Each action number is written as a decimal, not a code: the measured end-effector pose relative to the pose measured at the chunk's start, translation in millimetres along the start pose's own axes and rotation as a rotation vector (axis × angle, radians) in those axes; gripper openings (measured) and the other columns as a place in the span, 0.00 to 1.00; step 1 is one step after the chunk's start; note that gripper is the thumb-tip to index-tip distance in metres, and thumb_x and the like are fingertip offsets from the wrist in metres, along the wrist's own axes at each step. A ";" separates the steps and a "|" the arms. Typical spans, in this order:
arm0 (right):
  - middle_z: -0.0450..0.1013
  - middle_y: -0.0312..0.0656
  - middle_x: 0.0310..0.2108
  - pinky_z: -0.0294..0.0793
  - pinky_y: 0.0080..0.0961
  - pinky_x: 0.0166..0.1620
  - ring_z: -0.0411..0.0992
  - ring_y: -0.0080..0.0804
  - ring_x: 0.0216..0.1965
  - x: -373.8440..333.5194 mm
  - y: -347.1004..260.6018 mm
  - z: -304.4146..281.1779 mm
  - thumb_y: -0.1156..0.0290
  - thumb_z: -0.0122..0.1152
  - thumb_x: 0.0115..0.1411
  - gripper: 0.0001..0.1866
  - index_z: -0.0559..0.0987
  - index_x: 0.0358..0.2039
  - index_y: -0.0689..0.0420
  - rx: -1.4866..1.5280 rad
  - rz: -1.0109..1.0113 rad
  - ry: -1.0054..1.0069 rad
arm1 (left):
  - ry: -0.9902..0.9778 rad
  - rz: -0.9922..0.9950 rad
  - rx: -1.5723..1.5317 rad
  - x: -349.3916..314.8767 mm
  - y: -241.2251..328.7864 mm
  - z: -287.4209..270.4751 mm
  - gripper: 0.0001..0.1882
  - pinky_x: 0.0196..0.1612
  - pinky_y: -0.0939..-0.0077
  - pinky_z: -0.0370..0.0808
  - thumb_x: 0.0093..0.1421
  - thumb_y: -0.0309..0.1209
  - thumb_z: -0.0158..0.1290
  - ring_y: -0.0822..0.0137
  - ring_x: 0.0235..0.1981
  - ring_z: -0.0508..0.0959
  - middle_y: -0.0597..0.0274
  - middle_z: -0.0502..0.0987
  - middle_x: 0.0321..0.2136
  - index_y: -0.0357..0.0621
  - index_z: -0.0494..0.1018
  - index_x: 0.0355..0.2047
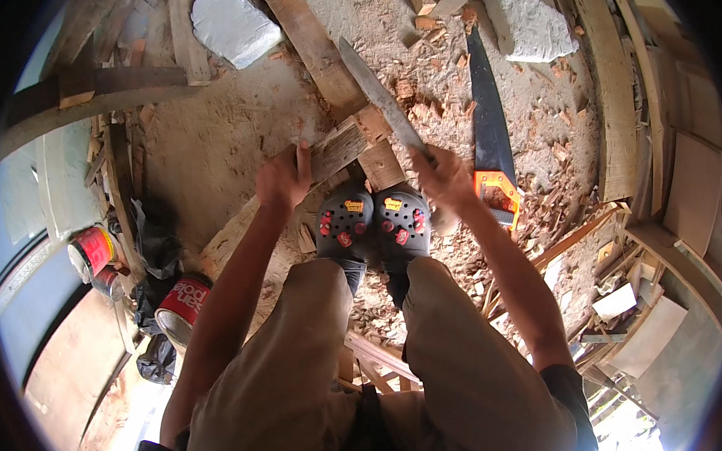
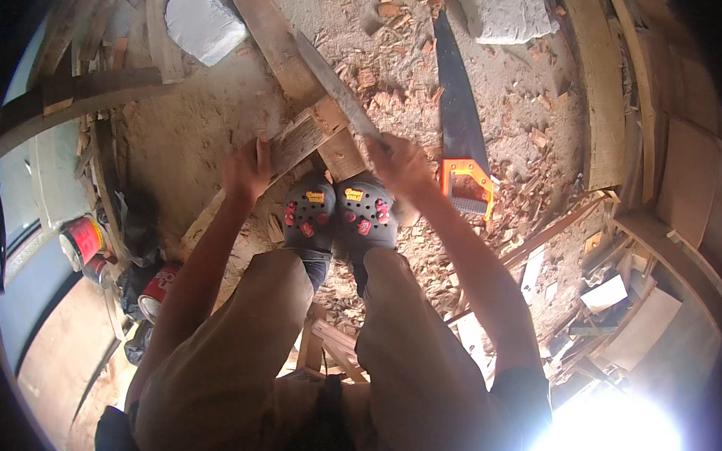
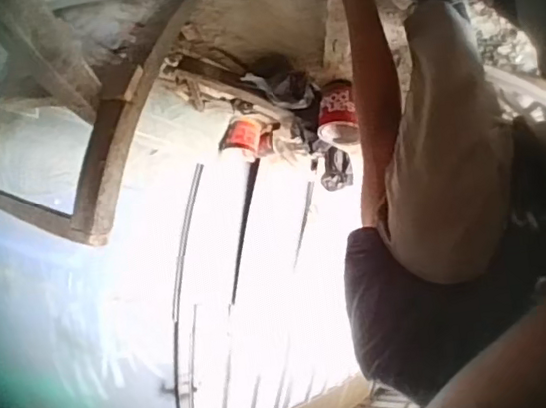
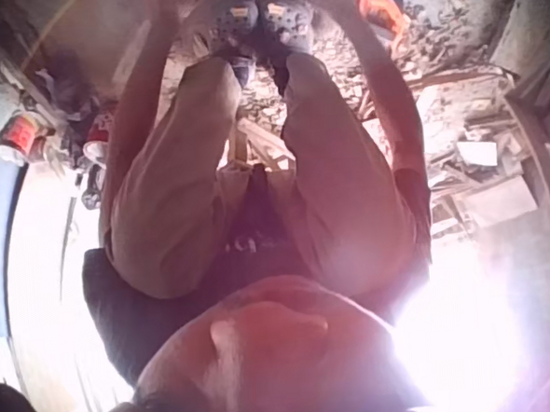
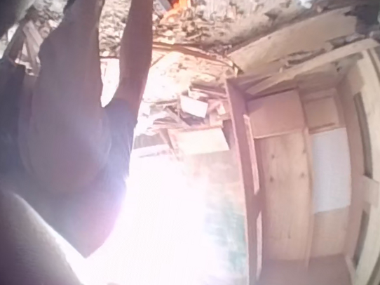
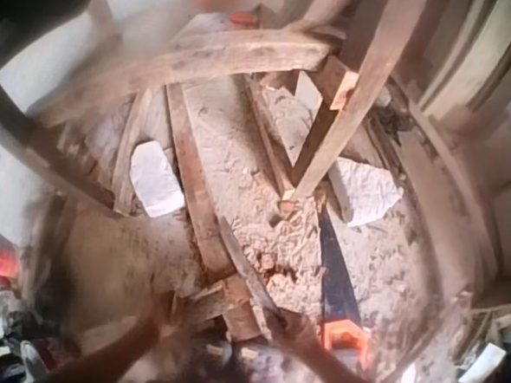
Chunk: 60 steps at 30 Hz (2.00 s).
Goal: The person sits on the floor and uses a chisel to carve and shape a piece of wood. They repeatedly strike the chisel with a mallet to remove wood shavings and refine the shape of the wood piece.
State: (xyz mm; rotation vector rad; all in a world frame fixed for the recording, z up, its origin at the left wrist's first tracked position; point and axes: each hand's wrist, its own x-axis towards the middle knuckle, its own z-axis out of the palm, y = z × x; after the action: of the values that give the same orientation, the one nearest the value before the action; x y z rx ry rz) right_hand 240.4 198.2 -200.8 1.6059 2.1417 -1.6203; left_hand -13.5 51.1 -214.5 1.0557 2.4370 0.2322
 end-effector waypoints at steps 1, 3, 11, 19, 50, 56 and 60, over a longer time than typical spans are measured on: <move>0.73 0.47 0.19 0.71 0.35 0.27 0.73 0.31 0.20 -1.3 -0.4 0.8 0.54 0.54 0.67 0.21 0.78 0.32 0.61 0.091 0.079 0.050 | -0.023 -0.021 -0.002 -1.1 0.0 -0.3 0.30 0.40 0.45 0.76 0.70 0.55 0.36 0.37 0.36 0.79 0.41 0.80 0.30 0.44 0.78 0.34; 0.71 0.43 0.17 0.69 0.32 0.24 0.71 0.27 0.18 -2.7 -0.6 4.0 0.56 0.56 0.67 0.20 0.76 0.29 0.61 0.603 0.037 0.248 | 0.005 -0.030 -0.028 -3.3 -0.8 0.1 0.30 0.39 0.45 0.76 0.70 0.55 0.36 0.37 0.35 0.79 0.41 0.80 0.30 0.44 0.78 0.33; 0.66 0.32 0.15 0.62 0.22 0.18 0.66 0.19 0.16 -2.4 2.6 9.2 0.55 0.54 0.69 0.19 0.76 0.29 0.58 0.396 -0.086 0.274 | -0.027 -0.028 -0.004 -0.8 -7.0 2.4 0.30 0.40 0.46 0.76 0.70 0.55 0.36 0.36 0.35 0.79 0.41 0.80 0.29 0.44 0.78 0.33; 0.65 0.38 0.14 0.65 0.26 0.20 0.67 0.21 0.17 -6.6 11.8 22.1 0.63 0.56 0.68 0.17 0.72 0.26 0.61 0.386 -0.168 0.244 | -0.025 -0.076 0.028 -3.5 -3.1 0.6 0.30 0.40 0.46 0.76 0.69 0.55 0.36 0.37 0.35 0.79 0.40 0.79 0.29 0.43 0.77 0.32; 0.74 0.56 0.22 0.75 0.40 0.33 0.77 0.53 0.27 -6.7 8.1 5.8 0.58 0.54 0.66 0.19 0.76 0.29 0.64 0.004 -0.061 -0.020 | -0.028 -0.020 0.034 -0.7 -8.8 3.1 0.30 0.40 0.47 0.75 0.70 0.55 0.37 0.39 0.35 0.80 0.42 0.80 0.27 0.43 0.77 0.31; 0.76 0.51 0.25 0.74 0.35 0.32 0.77 0.50 0.30 -6.4 6.7 3.6 0.60 0.51 0.68 0.17 0.78 0.33 0.62 -0.164 -0.037 -0.108 | -0.025 -0.036 -0.006 -1.4 -11.9 6.2 0.30 0.40 0.45 0.75 0.69 0.56 0.37 0.36 0.35 0.79 0.40 0.79 0.28 0.44 0.78 0.32; 0.74 0.46 0.21 0.74 0.36 0.30 0.73 0.31 0.23 -4.9 6.0 2.6 0.57 0.55 0.68 0.17 0.79 0.34 0.59 0.195 -0.006 0.177 | 0.020 -0.020 0.022 -2.2 -12.1 6.5 0.31 0.39 0.45 0.75 0.69 0.57 0.37 0.35 0.35 0.79 0.40 0.79 0.28 0.44 0.79 0.34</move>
State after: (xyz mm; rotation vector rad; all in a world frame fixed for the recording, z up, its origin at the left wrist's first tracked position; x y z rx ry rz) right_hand 245.6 192.5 -203.5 1.8654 2.1248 -1.8028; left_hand -16.9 40.9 -223.4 1.0426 2.4717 0.2105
